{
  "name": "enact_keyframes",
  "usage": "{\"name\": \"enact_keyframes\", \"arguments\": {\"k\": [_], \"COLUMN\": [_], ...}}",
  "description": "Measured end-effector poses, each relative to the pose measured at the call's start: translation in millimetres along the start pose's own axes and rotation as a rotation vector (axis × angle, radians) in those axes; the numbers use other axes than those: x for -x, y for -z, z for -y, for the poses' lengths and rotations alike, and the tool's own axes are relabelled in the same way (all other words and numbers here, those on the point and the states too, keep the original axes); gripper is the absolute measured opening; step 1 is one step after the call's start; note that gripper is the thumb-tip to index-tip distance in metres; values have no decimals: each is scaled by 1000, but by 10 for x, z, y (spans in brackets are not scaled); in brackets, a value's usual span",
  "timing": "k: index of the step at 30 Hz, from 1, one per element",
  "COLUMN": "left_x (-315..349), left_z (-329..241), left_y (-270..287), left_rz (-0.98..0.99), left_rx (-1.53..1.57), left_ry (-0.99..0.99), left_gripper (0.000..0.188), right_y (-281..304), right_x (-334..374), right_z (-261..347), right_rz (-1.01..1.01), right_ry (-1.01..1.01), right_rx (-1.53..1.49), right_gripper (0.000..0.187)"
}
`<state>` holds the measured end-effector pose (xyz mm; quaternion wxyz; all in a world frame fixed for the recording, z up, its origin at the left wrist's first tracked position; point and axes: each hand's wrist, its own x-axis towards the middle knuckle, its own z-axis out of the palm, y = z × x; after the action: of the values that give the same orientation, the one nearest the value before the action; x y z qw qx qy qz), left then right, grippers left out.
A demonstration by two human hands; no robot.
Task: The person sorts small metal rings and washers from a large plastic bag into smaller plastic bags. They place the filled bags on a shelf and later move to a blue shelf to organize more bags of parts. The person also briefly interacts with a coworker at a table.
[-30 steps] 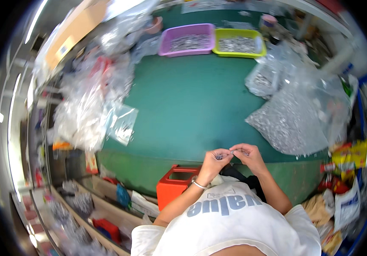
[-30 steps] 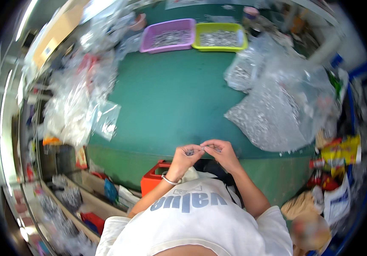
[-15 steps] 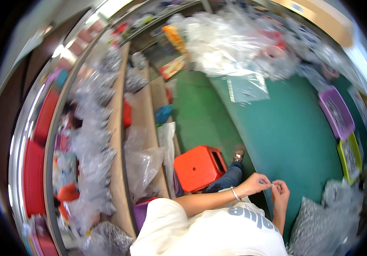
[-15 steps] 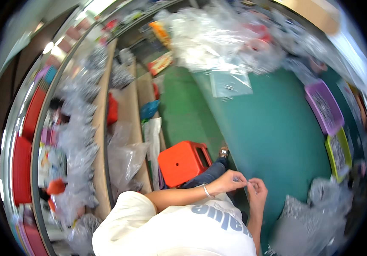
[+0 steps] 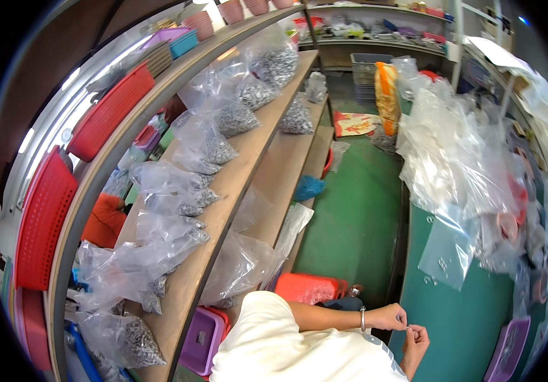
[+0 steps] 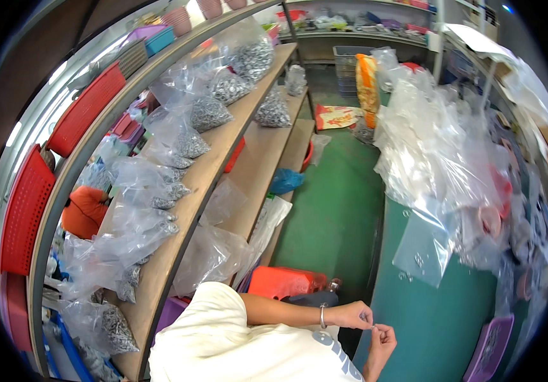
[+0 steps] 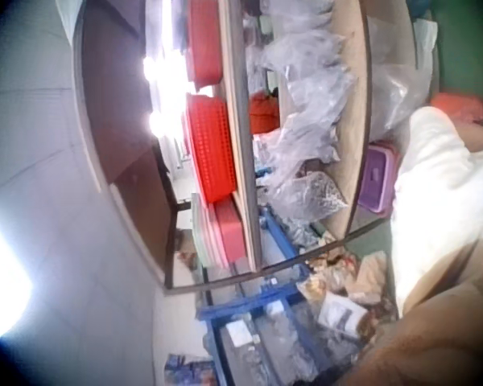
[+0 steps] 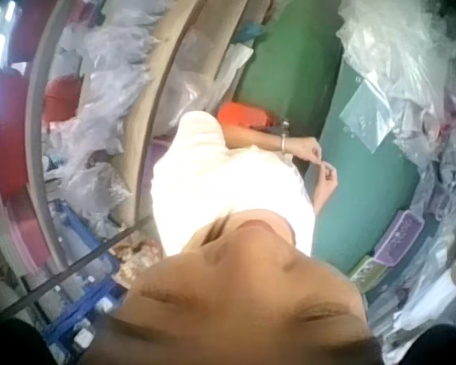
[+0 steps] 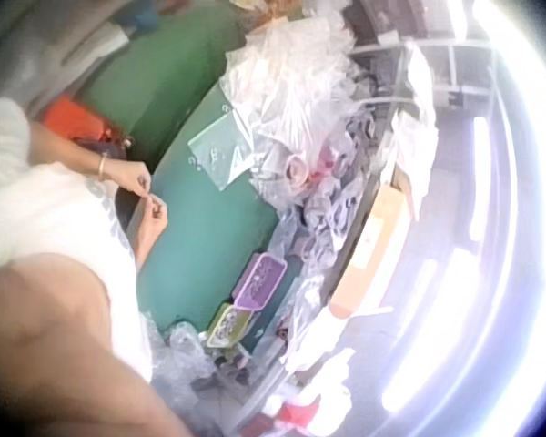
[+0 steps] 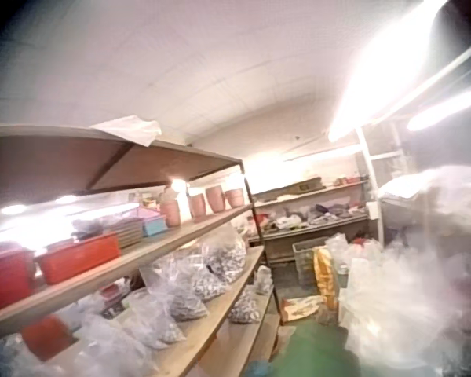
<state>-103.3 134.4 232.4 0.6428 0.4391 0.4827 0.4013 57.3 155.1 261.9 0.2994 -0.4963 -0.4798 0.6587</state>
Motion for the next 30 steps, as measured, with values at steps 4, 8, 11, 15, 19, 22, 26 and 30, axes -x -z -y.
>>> {"name": "enact_keyframes", "arguments": {"k": [4,8,11,15,19,22,26,30], "left_x": [-151,-246,-141,499,1518,1987,2289,2260], "left_z": [-213,-285,-372,-655,-886,-828,-446,-420], "left_y": [674,1161,1561,2457,3432,3776,3874,3926], "left_rz": [-129,-192,-238,-848,-1674,-2039,-2317,-2328], "left_rx": [56,110,160,-176,-559,-461,-593,-627], "left_ry": [44,86,91,-170,-210,-161,-176,-182], "left_gripper": [16,17,19,16,6,6,8,9], "right_y": [-540,-872,-1156,-1278,-937,-791,-1038,-997], "right_x": [-567,-1064,-1304,-1661,-2155,-2406,-2619,-3177], "right_z": [307,377,498,284,-575,-801,-494,-1008], "right_rz": [62,153,257,353,445,496,645,689], "right_ry": [-17,-12,-15,-65,5,-51,7,89], "right_rx": [16,41,43,172,436,716,968,1093], "right_gripper": [6,7,9,13,9,9,10,12]}}
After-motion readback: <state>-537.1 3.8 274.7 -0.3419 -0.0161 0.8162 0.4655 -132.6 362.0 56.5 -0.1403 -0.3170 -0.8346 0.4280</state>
